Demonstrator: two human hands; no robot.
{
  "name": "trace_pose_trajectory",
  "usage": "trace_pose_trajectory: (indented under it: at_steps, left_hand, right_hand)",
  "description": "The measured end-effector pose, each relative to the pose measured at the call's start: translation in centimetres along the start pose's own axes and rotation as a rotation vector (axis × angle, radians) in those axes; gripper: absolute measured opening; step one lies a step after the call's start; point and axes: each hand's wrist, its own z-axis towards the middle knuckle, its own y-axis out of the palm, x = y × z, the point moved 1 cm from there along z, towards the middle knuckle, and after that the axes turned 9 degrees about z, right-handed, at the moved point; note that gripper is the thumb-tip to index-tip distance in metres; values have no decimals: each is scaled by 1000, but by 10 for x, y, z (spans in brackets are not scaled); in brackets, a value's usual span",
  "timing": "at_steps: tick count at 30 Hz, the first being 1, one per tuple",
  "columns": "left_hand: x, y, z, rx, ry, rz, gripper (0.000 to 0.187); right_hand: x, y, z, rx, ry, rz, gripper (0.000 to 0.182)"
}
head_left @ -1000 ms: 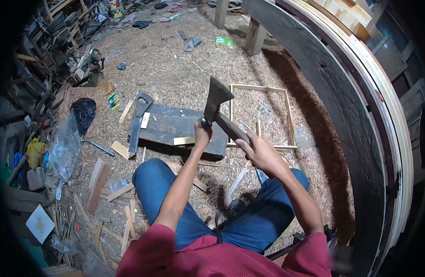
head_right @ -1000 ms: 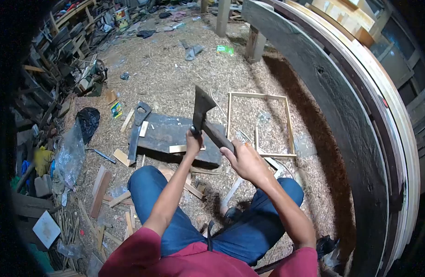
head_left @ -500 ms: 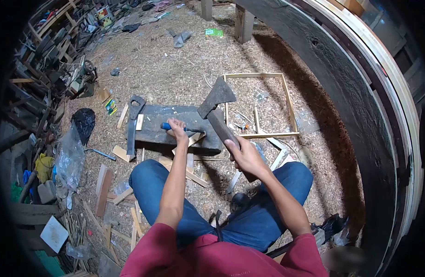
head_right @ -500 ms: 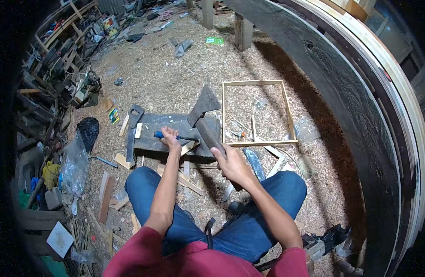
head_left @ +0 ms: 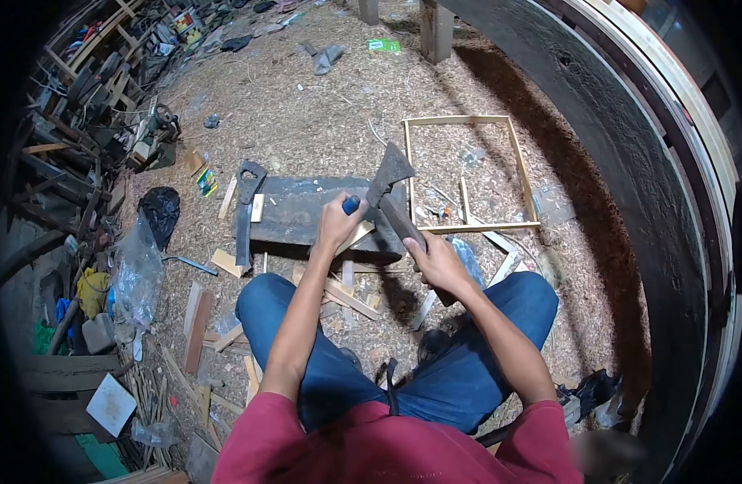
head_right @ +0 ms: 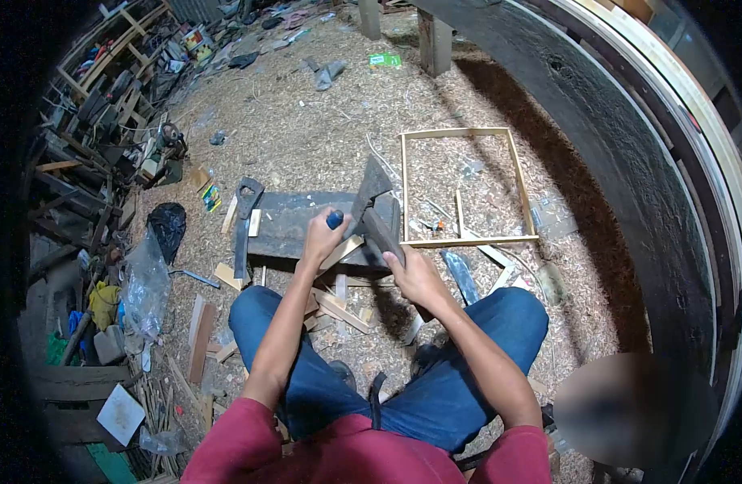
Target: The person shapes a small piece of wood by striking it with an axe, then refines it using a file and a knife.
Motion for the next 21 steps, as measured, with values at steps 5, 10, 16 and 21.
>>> trace_pose_trajectory:
  at_steps: [5, 10, 16, 21]
  left_hand:
    - [-28, 12, -22, -88, 84, 311, 44]
    - [-32, 29, -24, -227, 105, 433, 41]
    - [-22, 23, -20, -132, 274, 331, 42]
    - [-25, 21, -21, -83, 310, 340, 41]
  right_hand:
    - [12, 5, 13, -78, 161, 8, 50]
    - [23, 6, 15, -60, 137, -67, 48]
    - [39, 12, 25, -68, 164, -85, 50]
    - [43, 27, 36, -170, 218, 181, 43]
